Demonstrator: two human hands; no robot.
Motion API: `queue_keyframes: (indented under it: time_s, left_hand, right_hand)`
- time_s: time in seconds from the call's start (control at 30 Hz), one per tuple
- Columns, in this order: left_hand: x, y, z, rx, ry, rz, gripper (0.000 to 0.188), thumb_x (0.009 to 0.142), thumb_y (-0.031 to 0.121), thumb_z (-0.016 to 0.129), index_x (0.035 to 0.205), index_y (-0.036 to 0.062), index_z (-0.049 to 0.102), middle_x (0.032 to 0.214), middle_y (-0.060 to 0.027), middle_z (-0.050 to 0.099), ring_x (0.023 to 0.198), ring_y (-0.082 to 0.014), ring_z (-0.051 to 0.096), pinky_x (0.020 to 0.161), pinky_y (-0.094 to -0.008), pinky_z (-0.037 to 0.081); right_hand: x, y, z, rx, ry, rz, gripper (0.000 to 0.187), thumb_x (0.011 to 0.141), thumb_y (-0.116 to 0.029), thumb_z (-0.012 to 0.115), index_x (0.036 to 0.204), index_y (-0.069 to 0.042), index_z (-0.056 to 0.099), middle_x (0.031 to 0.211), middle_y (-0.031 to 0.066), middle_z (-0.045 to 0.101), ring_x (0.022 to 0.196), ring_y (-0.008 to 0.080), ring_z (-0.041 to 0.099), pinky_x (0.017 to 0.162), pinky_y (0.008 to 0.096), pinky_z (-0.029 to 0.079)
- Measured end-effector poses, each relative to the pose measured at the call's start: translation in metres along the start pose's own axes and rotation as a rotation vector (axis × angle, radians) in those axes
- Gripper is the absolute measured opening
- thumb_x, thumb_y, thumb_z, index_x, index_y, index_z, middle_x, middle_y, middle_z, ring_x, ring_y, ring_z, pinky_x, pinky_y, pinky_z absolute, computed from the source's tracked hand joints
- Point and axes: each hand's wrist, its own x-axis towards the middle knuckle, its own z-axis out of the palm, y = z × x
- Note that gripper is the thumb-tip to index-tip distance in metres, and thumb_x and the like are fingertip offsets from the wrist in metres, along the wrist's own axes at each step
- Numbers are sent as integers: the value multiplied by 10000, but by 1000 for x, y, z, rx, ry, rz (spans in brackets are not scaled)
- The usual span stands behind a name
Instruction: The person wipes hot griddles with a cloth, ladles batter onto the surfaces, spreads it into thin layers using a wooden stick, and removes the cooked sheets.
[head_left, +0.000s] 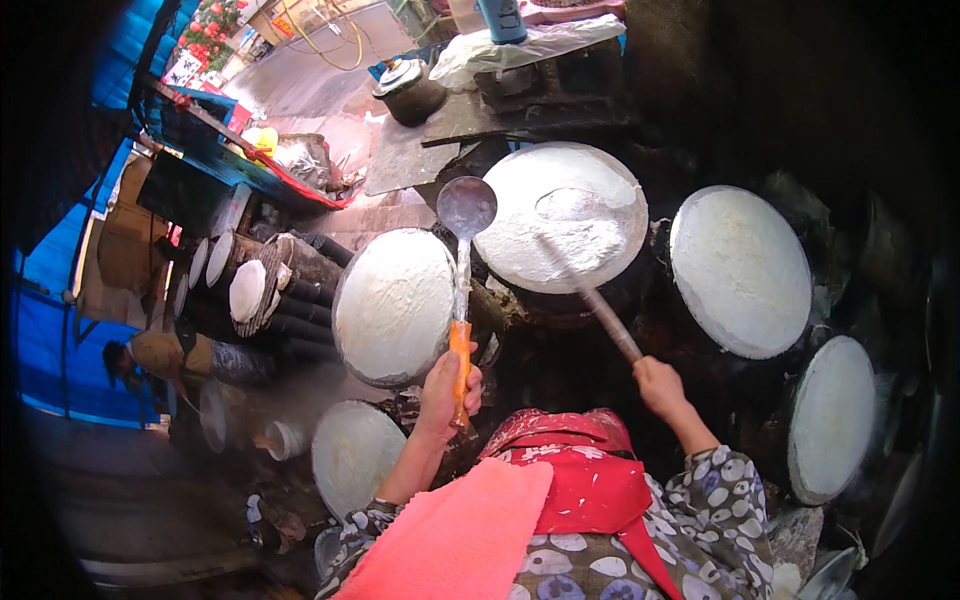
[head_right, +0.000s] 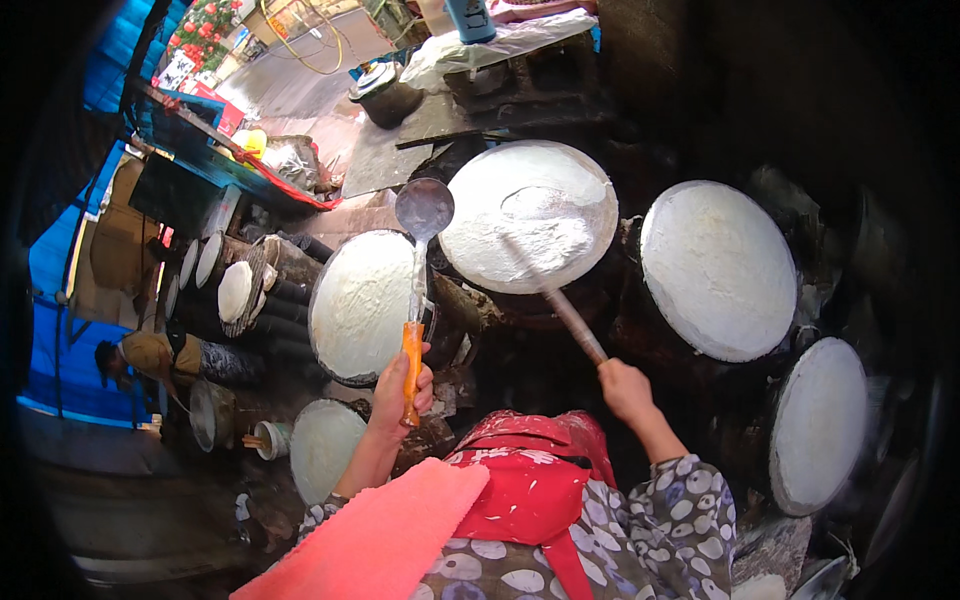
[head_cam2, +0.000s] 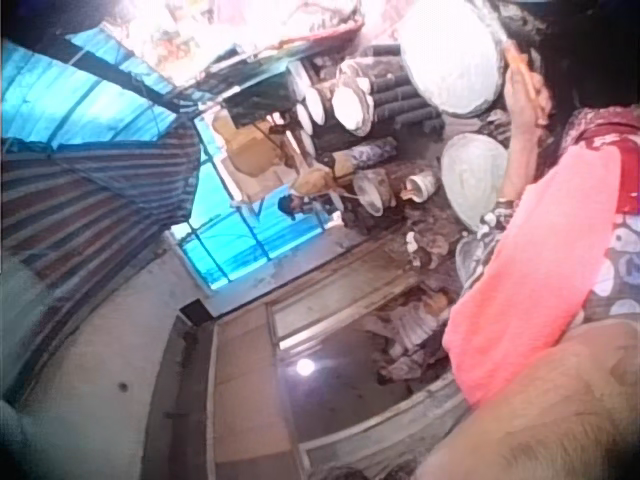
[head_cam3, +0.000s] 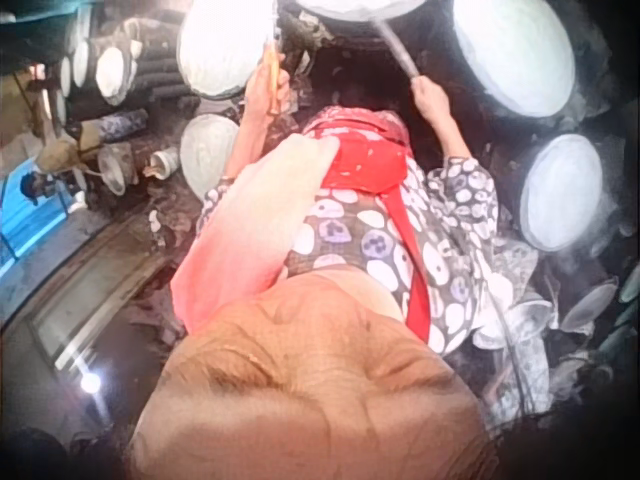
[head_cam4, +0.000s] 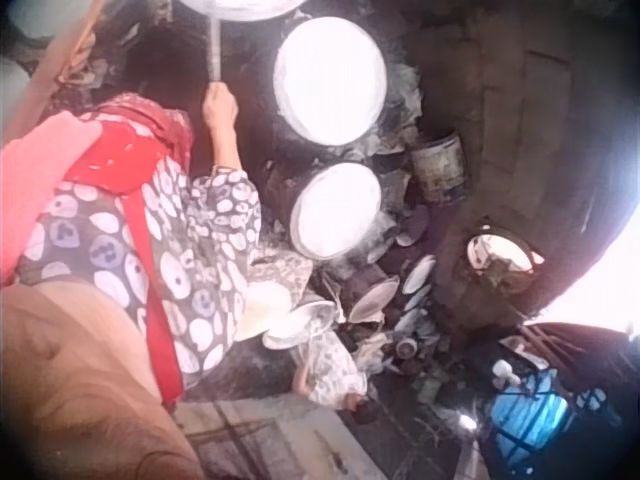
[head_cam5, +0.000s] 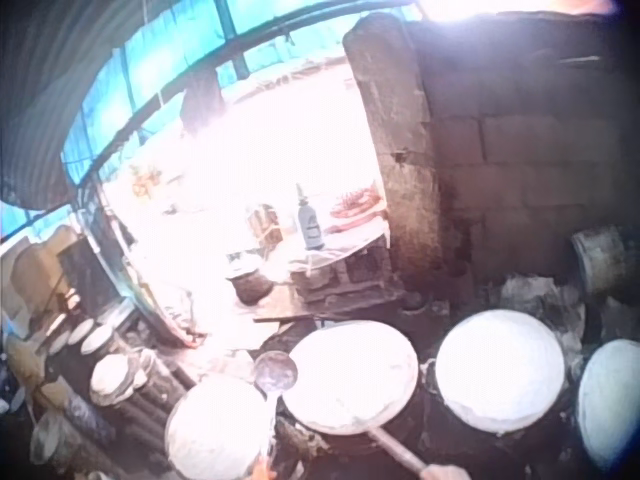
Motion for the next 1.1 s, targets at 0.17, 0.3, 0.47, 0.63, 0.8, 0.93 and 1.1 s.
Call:
queue_keyframes:
  time_s: [0.17,0.3,0.47,0.63,0.8,0.93,1.1]
  left_hand:
    - [18,-1,16,-6,-37,-46,377,1019,345,412,1257,52,440,740,-43,496,473,-97,456,423,-237,397]
    - [13,3,14,30,-26,-49,371,1016,336,424,1259,55,439,753,-46,499,488,-100,466,440,-235,405]
    - [12,4,21,12,-30,-93,370,1013,324,438,1271,59,435,789,-55,505,498,-100,462,453,-231,398]
    - [22,1,31,-92,-112,-144,377,1014,313,439,1289,56,430,851,-55,502,513,-88,437,450,-223,374]
    - [18,5,23,-133,-116,-165,385,1011,304,448,1305,58,425,867,-50,497,526,-86,433,452,-222,368]
    - [14,5,12,-175,-121,-167,390,1009,300,452,1314,59,422,874,-49,497,533,-87,433,460,-223,369]
    - [16,2,-1,-251,-119,-186,361,1012,292,438,1287,59,449,849,-41,493,533,-89,431,459,-227,367]
  right_hand:
    - [54,20,-14,122,275,113,346,968,-296,444,806,-24,586,728,206,619,713,399,618,609,477,459]
    - [20,-1,-20,-33,-67,34,300,965,-316,438,875,-57,560,779,245,621,781,459,597,693,556,449]
    - [85,23,-18,82,199,187,329,962,-316,441,863,-23,550,796,262,619,792,468,594,674,559,443]
    - [174,-7,-38,110,235,291,340,952,-300,440,898,1,590,872,264,644,852,464,611,735,540,474]
    - [123,-47,-37,-21,157,34,264,964,-270,438,939,-23,528,811,253,633,805,452,609,702,556,454]
    - [75,-21,-26,-92,248,233,218,973,-227,419,957,-20,486,777,248,638,760,449,626,668,557,468]
    - [85,-68,10,-187,116,95,190,946,-173,412,944,-8,505,749,229,658,730,418,659,673,522,511]
